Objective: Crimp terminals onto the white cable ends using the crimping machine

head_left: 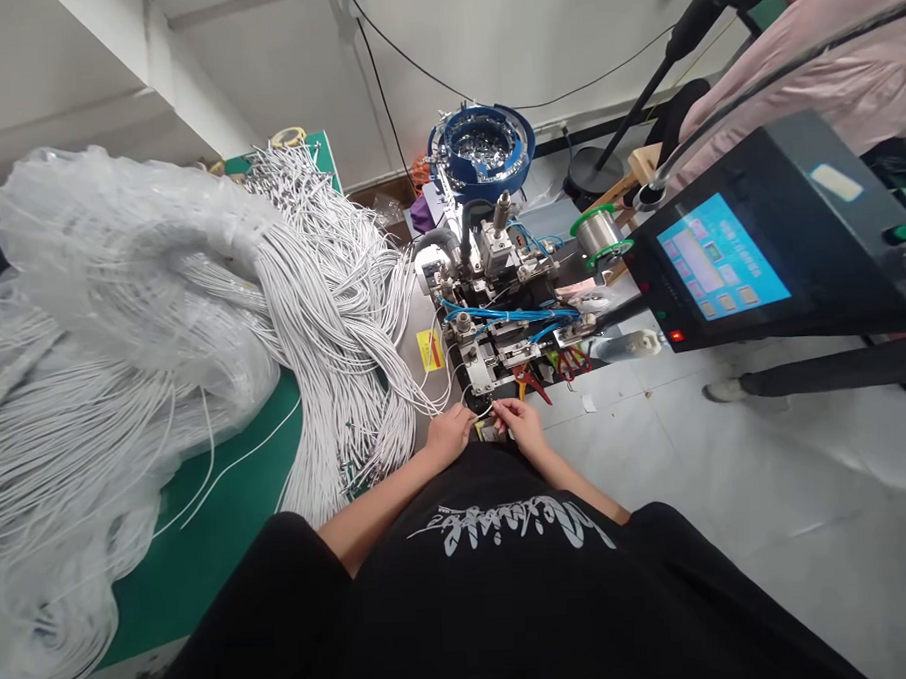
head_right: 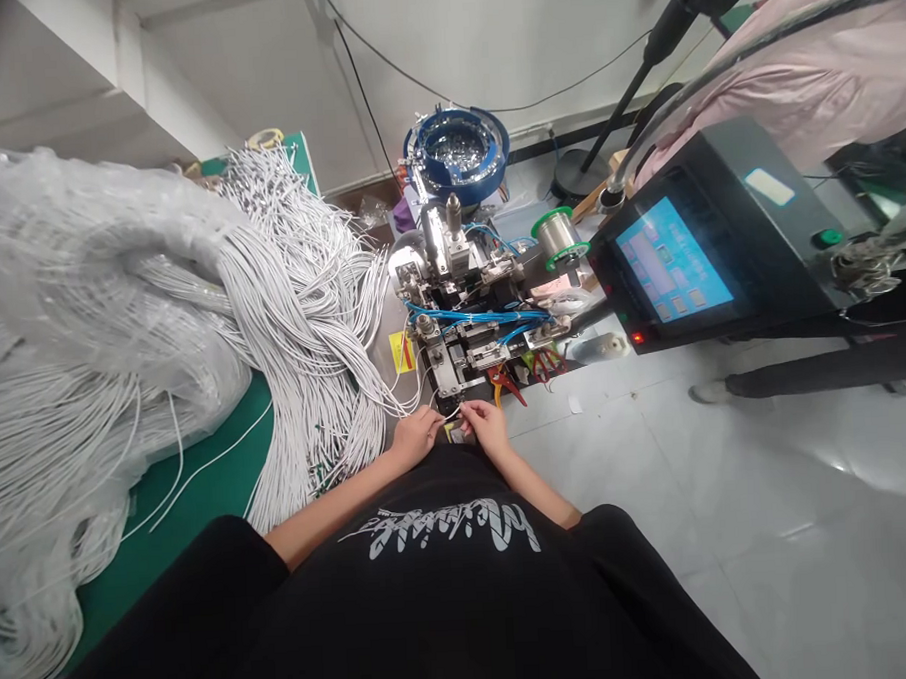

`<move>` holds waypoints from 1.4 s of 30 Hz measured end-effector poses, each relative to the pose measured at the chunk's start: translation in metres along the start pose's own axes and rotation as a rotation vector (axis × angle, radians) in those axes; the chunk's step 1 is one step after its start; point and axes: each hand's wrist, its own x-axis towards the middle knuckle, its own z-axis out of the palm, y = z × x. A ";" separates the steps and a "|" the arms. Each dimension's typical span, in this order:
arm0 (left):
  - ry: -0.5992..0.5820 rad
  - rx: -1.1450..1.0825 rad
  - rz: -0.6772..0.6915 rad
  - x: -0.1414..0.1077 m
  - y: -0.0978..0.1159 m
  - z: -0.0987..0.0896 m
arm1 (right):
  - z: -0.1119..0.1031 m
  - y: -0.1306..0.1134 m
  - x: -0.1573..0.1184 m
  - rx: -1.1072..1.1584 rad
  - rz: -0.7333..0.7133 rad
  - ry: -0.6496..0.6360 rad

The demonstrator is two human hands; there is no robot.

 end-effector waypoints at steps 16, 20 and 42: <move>0.018 0.041 -0.034 -0.001 -0.004 0.013 | -0.003 -0.003 0.002 -0.007 0.036 -0.167; 0.007 0.019 0.003 -0.001 -0.007 0.013 | -0.011 -0.003 0.009 -0.110 0.064 -0.167; -0.050 0.271 0.212 0.013 -0.018 0.021 | -0.028 0.000 0.036 -0.708 -0.273 -0.083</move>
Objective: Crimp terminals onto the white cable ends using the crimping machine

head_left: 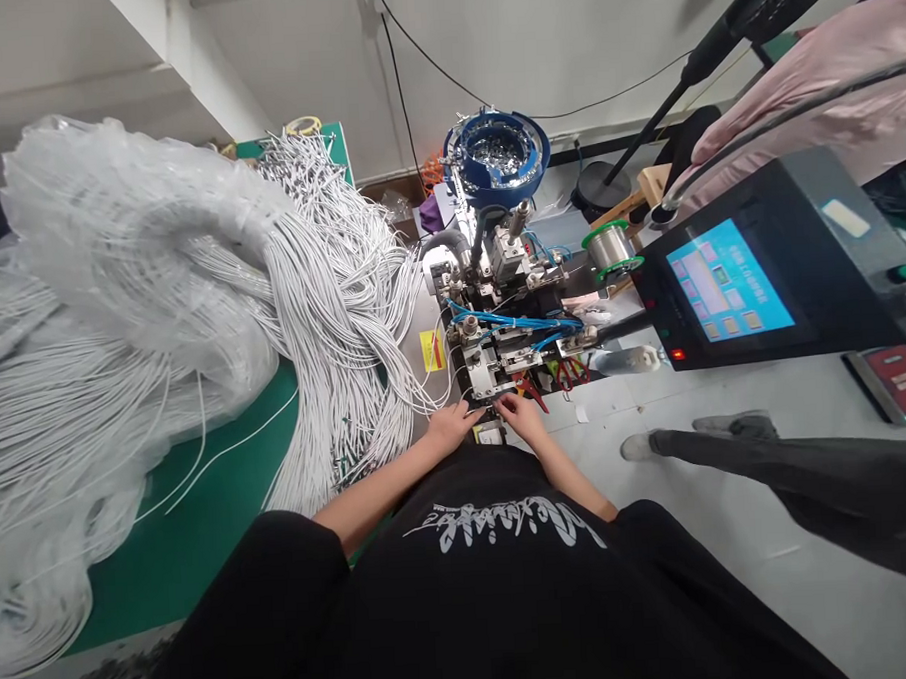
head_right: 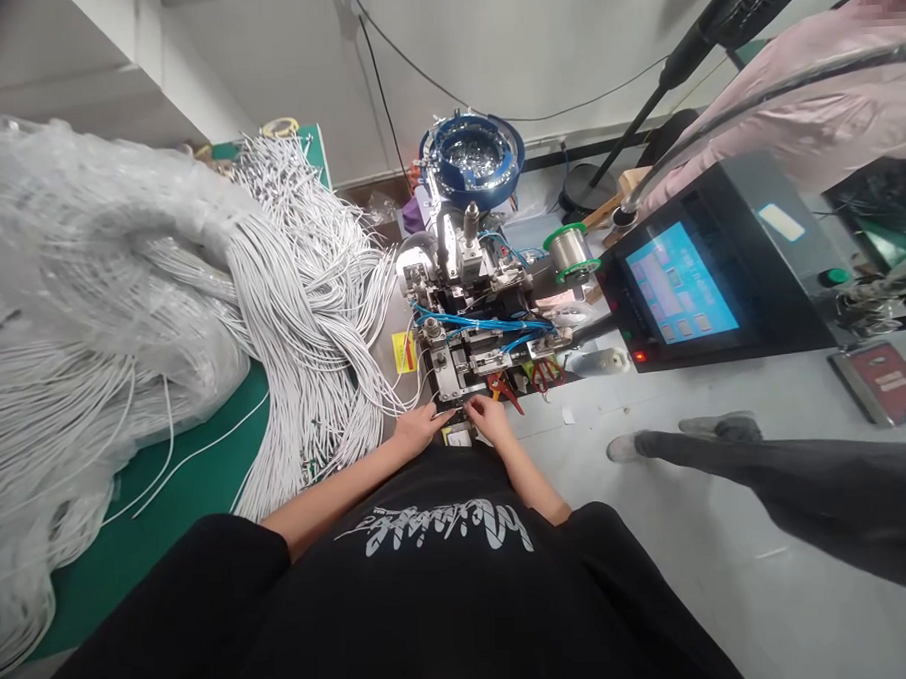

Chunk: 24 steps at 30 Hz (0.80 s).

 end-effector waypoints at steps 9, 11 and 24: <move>-0.171 0.050 0.031 0.007 0.002 -0.011 | 0.003 0.009 0.004 0.295 0.149 -0.096; -0.203 0.078 0.053 0.008 0.002 -0.013 | 0.004 0.010 0.005 0.285 0.139 -0.104; -0.282 0.088 0.075 0.013 0.004 -0.015 | 0.014 0.014 0.007 0.022 0.019 0.022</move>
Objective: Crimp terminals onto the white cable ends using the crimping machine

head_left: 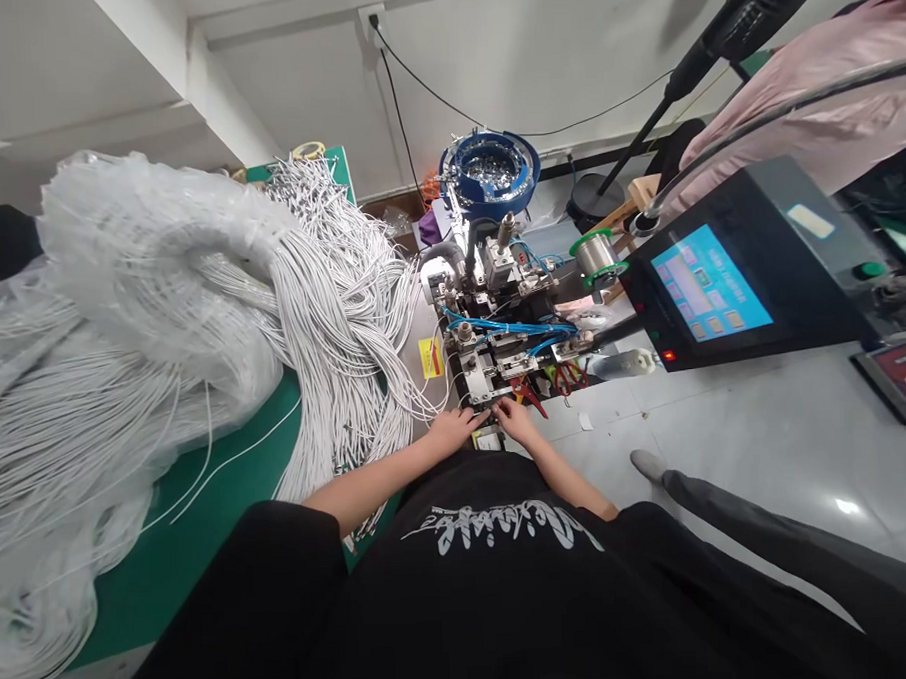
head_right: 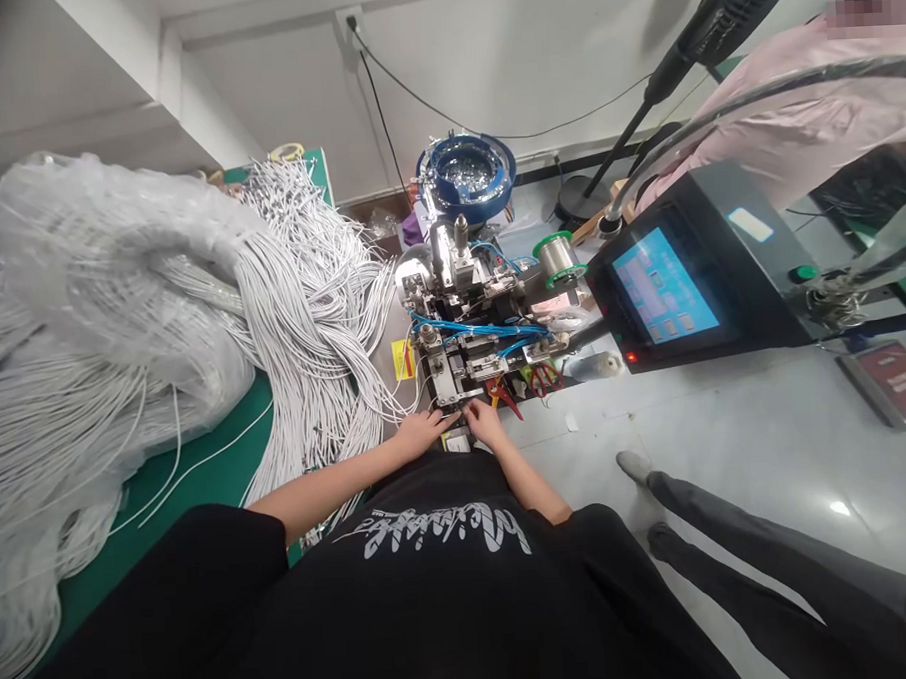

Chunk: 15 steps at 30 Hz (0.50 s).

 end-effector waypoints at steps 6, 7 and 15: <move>-0.022 0.006 -0.045 0.002 0.005 -0.004 | 0.006 0.001 0.000 -0.032 0.051 0.035; -0.013 0.009 -0.048 0.003 0.004 -0.003 | 0.006 0.000 0.000 -0.033 0.049 0.037; 0.180 -0.034 -0.003 -0.008 -0.010 0.018 | 0.003 -0.002 -0.003 -0.009 0.013 0.010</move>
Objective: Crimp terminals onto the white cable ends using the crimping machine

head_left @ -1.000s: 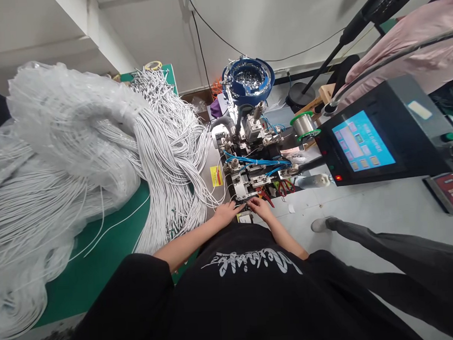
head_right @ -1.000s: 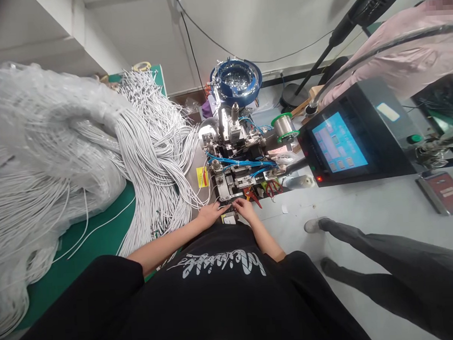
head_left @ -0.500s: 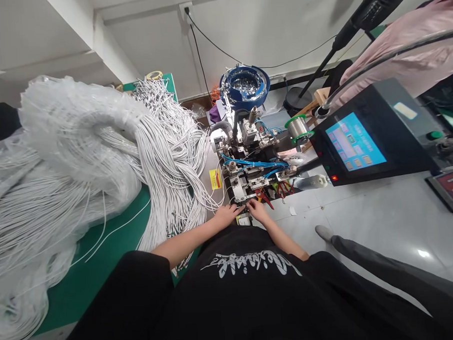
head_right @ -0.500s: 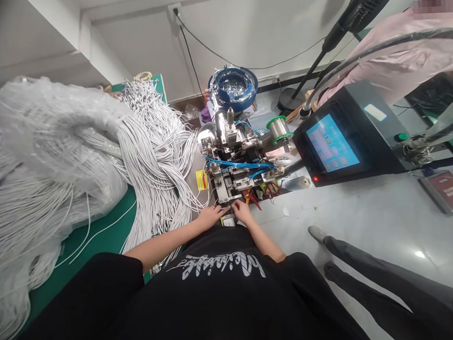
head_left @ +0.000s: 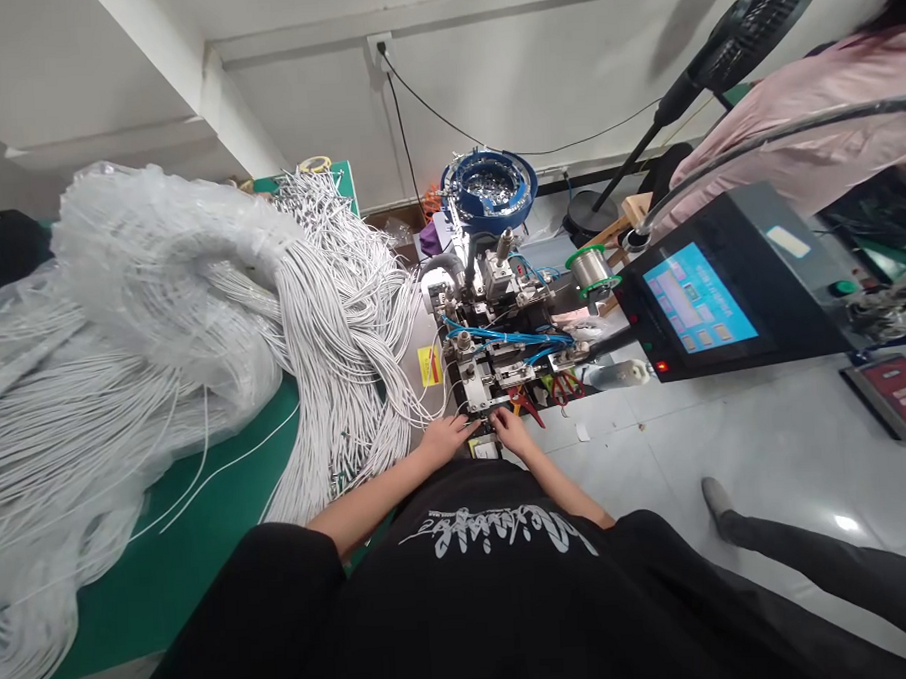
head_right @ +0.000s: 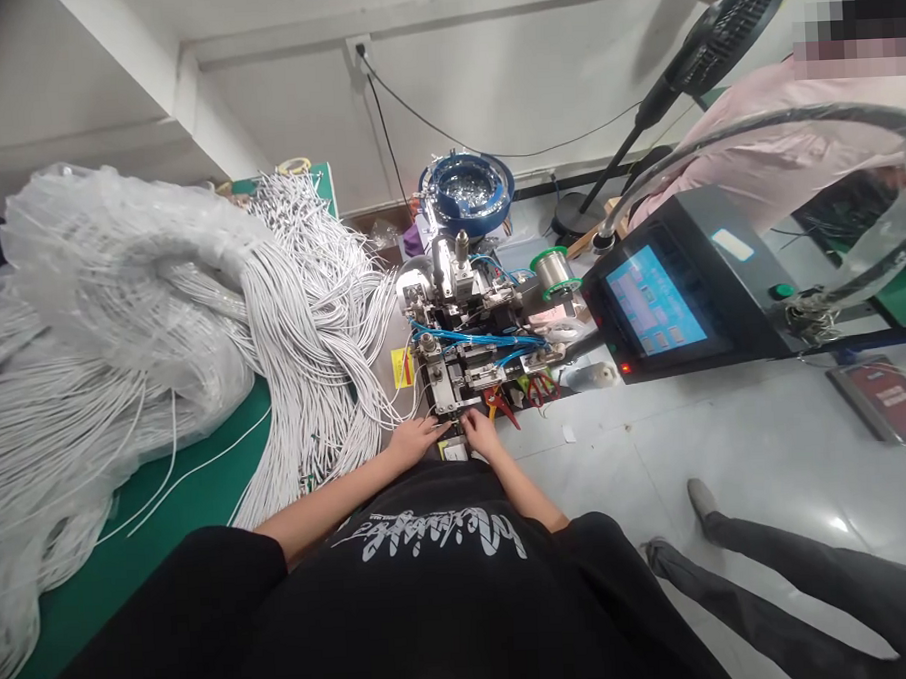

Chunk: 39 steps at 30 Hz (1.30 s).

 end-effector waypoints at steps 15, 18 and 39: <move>0.057 0.008 -0.124 -0.020 0.008 -0.001 | -0.004 0.007 -0.007 0.073 0.068 0.038; 0.039 0.001 -0.218 -0.013 0.005 -0.001 | -0.010 0.014 -0.013 0.074 0.130 0.090; -0.004 -0.064 -0.333 0.005 -0.003 -0.015 | -0.017 0.016 -0.017 0.070 0.163 0.091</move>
